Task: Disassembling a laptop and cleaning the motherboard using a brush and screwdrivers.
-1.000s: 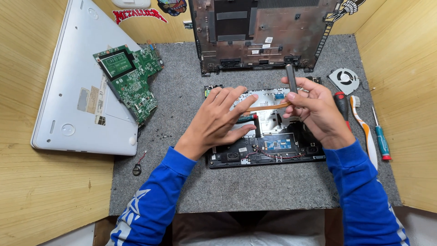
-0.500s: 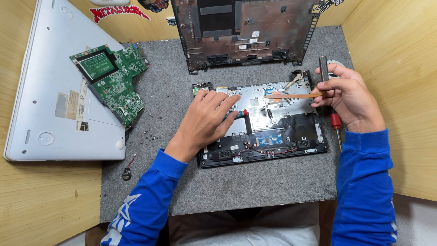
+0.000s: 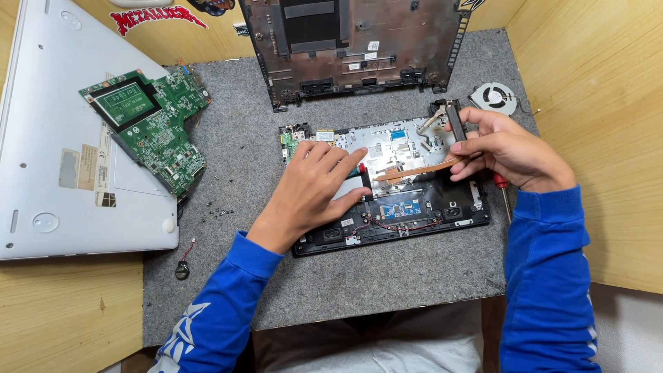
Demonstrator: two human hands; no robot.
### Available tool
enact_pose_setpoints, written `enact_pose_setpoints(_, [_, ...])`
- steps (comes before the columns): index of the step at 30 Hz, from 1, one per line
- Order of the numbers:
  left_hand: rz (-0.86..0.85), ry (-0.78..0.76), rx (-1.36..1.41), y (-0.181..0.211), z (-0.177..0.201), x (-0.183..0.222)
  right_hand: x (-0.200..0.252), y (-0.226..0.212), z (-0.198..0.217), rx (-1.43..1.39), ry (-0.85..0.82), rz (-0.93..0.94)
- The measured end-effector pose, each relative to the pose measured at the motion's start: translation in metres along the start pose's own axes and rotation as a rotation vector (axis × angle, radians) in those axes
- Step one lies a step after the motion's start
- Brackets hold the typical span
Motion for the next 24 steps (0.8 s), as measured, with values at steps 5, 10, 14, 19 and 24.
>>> enact_pose_setpoints(5, [-0.030,0.008,0.023,0.005,-0.008,0.000,0.007,-0.006,-0.017,0.012,-0.018,-0.034])
enact_pose_setpoints(10, [-0.060,0.086,0.106,0.006,-0.001,-0.003,0.015,-0.012,-0.030,0.107,-0.056,-0.061])
enact_pose_setpoints(14, [-0.076,0.091,0.136,0.008,0.001,-0.004,0.017,-0.010,-0.015,0.301,0.074,-0.047])
enact_pose_setpoints(19, [-0.100,0.058,0.174,0.018,0.003,-0.008,0.028,-0.017,-0.015,0.380,0.093,0.080])
enact_pose_setpoints(24, [-0.138,0.027,0.240,0.023,0.002,-0.009,0.018,-0.004,-0.013,0.541,0.037,-0.184])
Point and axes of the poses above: each hand's wrist, its own x-axis away from the middle knuckle, its own z-axis out of the back of the hand, y = z × x, the point moved 2 cm from there along -x, towards the middle knuckle, and after that the axes turned 15 degrees about -z, right-handed, at the moved point
